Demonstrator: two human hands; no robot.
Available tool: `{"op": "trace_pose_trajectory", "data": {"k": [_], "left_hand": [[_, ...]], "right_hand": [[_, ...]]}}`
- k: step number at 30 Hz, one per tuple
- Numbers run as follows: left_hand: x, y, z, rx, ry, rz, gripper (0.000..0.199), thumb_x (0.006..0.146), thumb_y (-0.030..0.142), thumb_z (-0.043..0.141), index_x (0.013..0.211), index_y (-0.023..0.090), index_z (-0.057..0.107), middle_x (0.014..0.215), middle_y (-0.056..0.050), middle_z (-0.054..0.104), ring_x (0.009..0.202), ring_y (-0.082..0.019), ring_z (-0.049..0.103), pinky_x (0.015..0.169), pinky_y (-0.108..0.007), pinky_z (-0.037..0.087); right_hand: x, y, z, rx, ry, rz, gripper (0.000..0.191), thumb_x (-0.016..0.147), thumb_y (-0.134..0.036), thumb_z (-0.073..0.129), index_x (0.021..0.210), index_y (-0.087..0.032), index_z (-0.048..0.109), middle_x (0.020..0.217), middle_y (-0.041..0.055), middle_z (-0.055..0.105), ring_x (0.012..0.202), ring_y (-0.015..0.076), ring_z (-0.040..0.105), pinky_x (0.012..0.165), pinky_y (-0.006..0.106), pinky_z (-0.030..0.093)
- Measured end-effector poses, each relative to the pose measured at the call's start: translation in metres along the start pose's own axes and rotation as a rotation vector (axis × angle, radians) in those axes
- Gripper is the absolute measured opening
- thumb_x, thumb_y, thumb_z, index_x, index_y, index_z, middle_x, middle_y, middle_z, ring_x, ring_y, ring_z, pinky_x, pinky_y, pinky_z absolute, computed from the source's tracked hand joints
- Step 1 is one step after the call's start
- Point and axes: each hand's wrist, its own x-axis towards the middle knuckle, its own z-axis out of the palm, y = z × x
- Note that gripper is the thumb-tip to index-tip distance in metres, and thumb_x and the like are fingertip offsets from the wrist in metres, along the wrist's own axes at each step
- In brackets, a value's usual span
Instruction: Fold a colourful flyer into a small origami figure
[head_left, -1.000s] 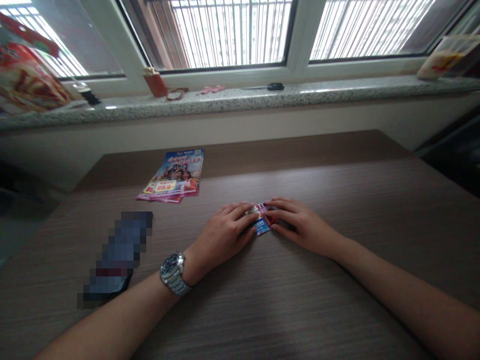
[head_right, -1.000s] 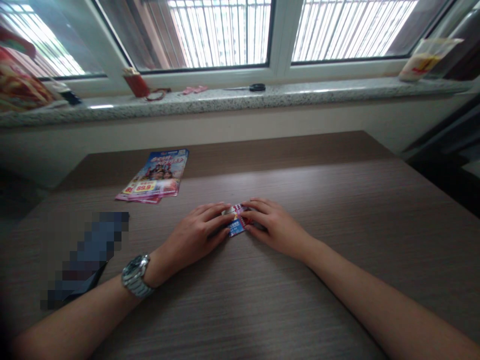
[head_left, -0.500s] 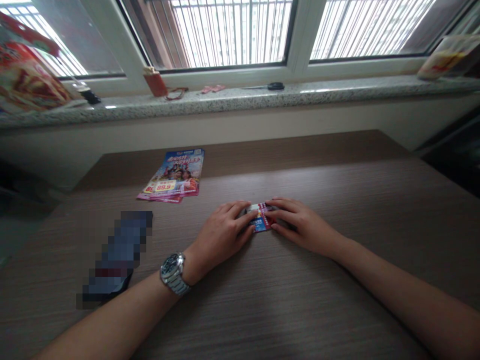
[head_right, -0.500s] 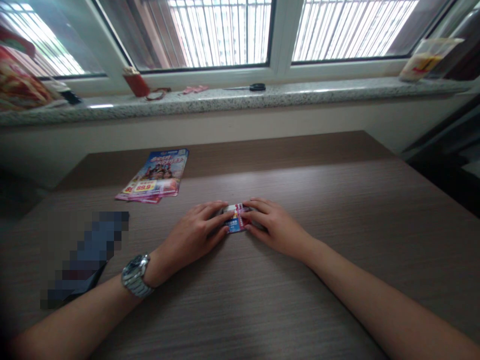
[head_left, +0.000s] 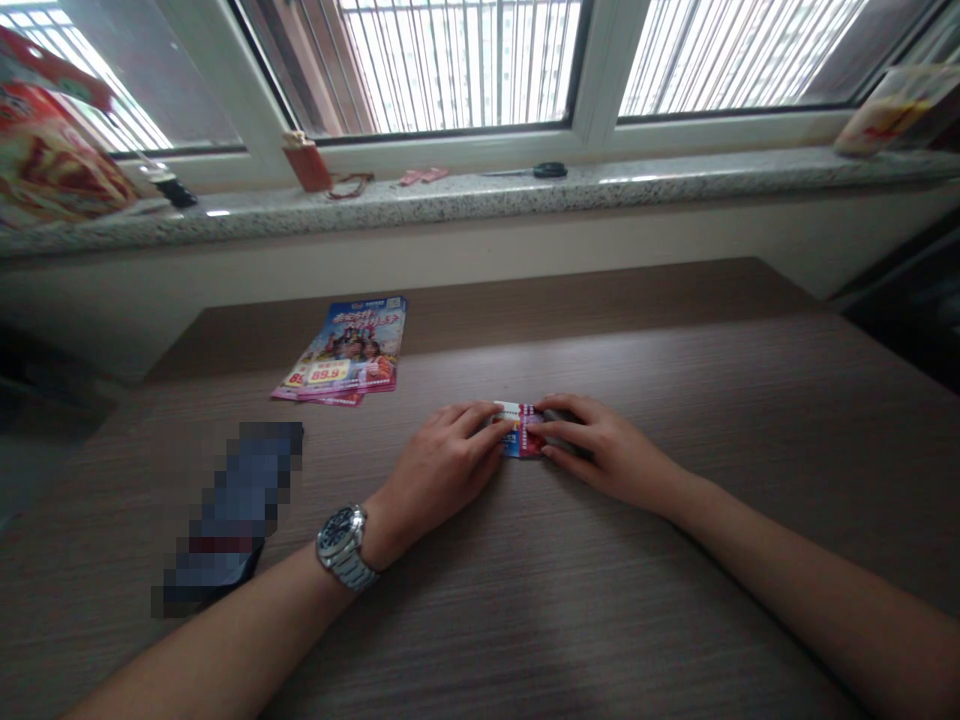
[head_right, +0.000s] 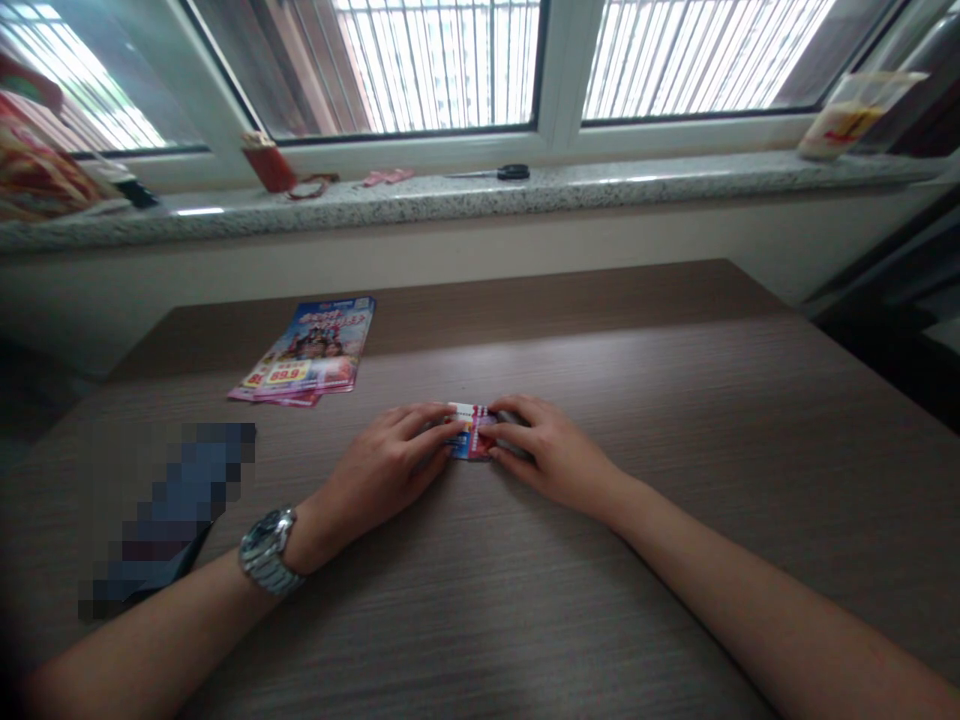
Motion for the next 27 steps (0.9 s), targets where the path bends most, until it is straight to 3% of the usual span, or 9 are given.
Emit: {"op": "trace_pose_trajectory", "data": {"k": [12,27], "left_hand": [[-0.0016,-0.0008,0.0036,-0.058,-0.044,0.022,0.039,0.1,0.026,0.056,0.138,0.021,0.057,0.141,-0.009,0.06,0.132,-0.026,0.054,0.114,-0.046,0.045],[-0.0013,-0.0008,0.0039,-0.078,-0.048,0.01,0.04,0.1,0.026,0.056,0.14,0.021,0.056,0.144,-0.01,0.059,0.136,-0.026,0.053,0.116,-0.048,0.043]], "right_hand": [[-0.0003,-0.0005,0.0,0.028,-0.002,0.01,0.028,0.1,-0.027,0.057,0.125,-0.023,0.067,0.132,0.0145,0.059,0.122,0.0275,0.057,0.103,0.047,0.051],[0.0009,-0.0006,-0.0005,0.035,-0.004,-0.015,0.028,0.098,-0.025,0.058,0.125,-0.025,0.067,0.135,0.0133,0.06,0.125,0.0281,0.057,0.104,0.049,0.05]]}}
